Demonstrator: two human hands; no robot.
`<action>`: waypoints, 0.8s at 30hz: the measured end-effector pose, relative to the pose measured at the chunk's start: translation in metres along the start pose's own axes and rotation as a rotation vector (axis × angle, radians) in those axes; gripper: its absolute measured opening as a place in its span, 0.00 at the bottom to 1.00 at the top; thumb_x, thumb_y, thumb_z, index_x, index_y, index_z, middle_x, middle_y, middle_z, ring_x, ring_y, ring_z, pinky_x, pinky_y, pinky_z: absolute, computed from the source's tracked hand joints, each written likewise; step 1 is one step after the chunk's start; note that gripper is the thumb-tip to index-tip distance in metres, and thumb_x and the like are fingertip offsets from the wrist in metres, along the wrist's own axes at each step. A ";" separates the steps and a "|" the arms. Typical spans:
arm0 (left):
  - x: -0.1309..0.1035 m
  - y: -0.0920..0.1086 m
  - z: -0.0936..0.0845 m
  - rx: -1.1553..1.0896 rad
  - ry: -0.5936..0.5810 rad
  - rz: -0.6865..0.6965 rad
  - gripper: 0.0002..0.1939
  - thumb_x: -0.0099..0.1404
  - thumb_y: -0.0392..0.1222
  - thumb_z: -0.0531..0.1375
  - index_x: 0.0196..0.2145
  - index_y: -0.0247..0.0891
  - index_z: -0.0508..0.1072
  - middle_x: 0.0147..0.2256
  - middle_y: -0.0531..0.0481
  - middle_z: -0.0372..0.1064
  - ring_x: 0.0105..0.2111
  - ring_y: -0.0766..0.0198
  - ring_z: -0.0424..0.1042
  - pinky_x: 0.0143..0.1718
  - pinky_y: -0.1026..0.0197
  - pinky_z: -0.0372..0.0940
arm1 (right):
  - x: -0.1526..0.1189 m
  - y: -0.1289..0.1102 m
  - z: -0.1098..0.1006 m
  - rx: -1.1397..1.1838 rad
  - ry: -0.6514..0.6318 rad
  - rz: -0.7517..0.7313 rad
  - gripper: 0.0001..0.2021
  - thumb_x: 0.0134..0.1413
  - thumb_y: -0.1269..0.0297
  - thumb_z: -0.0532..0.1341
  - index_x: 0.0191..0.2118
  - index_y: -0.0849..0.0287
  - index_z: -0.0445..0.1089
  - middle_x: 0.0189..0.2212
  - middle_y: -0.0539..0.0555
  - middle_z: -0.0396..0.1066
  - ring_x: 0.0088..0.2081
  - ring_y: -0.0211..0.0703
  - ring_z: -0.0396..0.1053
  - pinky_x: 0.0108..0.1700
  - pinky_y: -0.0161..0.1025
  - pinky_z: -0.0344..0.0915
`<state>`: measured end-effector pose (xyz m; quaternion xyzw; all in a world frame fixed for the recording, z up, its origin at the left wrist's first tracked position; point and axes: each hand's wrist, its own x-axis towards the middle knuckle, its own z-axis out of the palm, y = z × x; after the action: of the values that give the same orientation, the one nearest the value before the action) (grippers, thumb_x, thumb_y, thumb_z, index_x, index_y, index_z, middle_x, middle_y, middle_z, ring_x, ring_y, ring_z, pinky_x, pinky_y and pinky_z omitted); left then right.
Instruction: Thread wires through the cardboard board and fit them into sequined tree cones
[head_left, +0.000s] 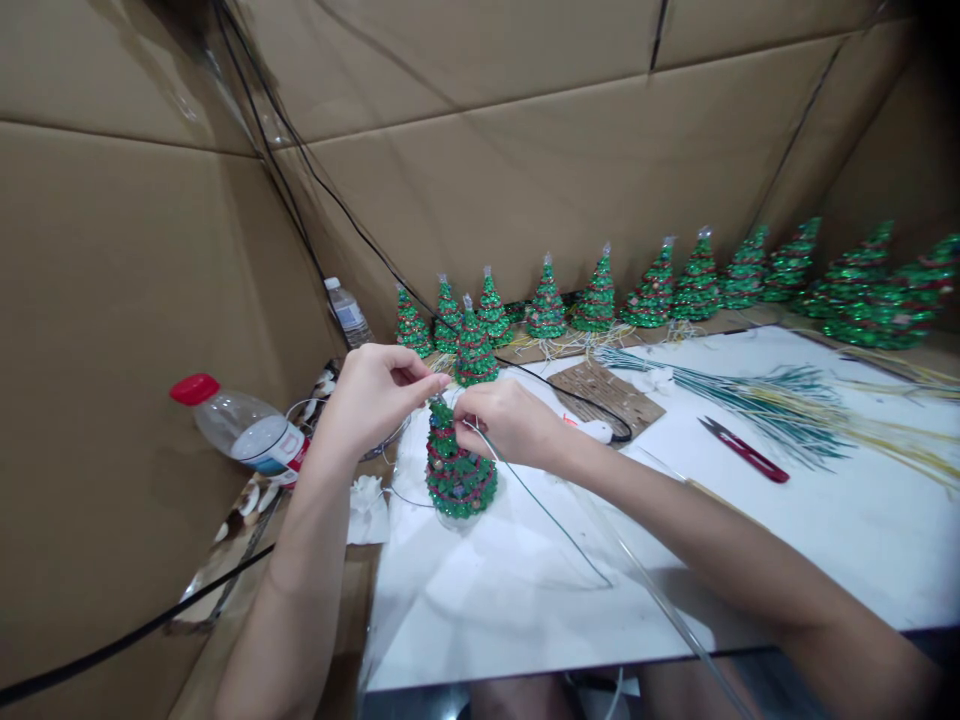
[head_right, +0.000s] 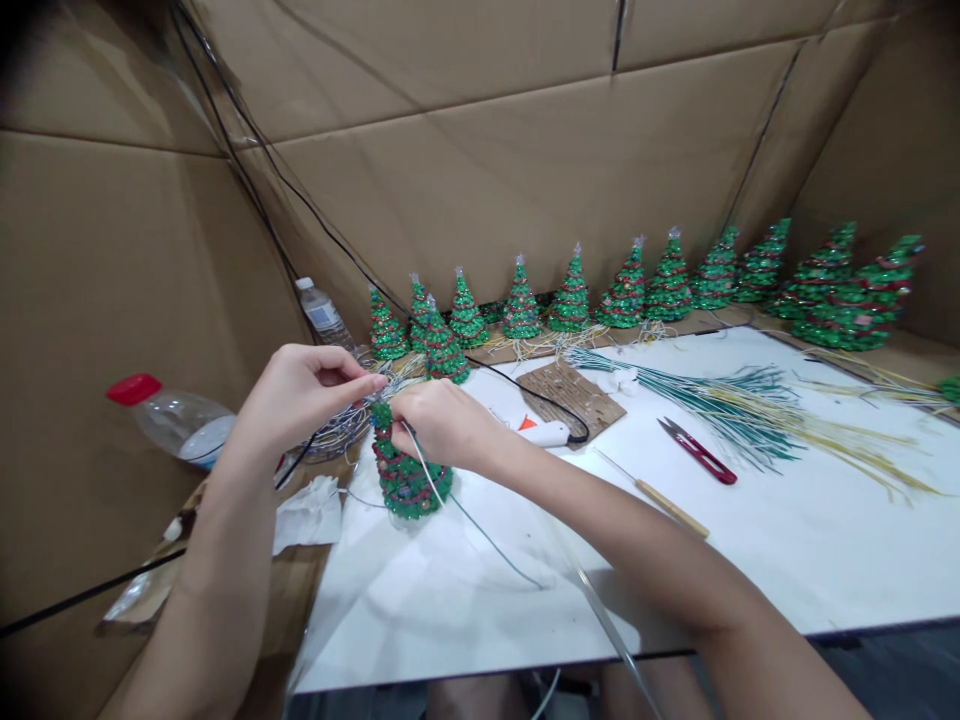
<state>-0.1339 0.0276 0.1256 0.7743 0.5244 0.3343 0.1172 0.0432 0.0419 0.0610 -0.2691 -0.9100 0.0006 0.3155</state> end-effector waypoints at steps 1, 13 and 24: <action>0.000 0.000 0.000 -0.001 -0.001 -0.001 0.15 0.55 0.50 0.65 0.22 0.34 0.76 0.19 0.49 0.70 0.20 0.67 0.64 0.19 0.66 0.55 | 0.000 0.000 0.000 -0.001 -0.004 -0.007 0.04 0.50 0.75 0.59 0.27 0.63 0.70 0.24 0.53 0.71 0.26 0.37 0.64 0.30 0.34 0.57; 0.001 0.001 -0.001 -0.005 0.003 -0.007 0.16 0.55 0.50 0.64 0.22 0.33 0.76 0.18 0.49 0.69 0.20 0.67 0.63 0.19 0.66 0.54 | -0.001 -0.003 -0.005 -0.121 -0.096 -0.078 0.07 0.53 0.75 0.57 0.27 0.63 0.70 0.26 0.54 0.69 0.25 0.38 0.60 0.28 0.37 0.49; 0.000 0.000 -0.001 0.003 0.001 -0.023 0.16 0.55 0.50 0.65 0.22 0.34 0.76 0.19 0.49 0.70 0.21 0.68 0.63 0.20 0.67 0.54 | -0.002 0.011 -0.009 0.061 -0.042 -0.125 0.05 0.51 0.74 0.58 0.27 0.62 0.69 0.25 0.50 0.67 0.25 0.34 0.59 0.27 0.33 0.51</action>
<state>-0.1345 0.0277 0.1267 0.7682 0.5339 0.3324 0.1199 0.0551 0.0485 0.0655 -0.2020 -0.9309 0.0142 0.3039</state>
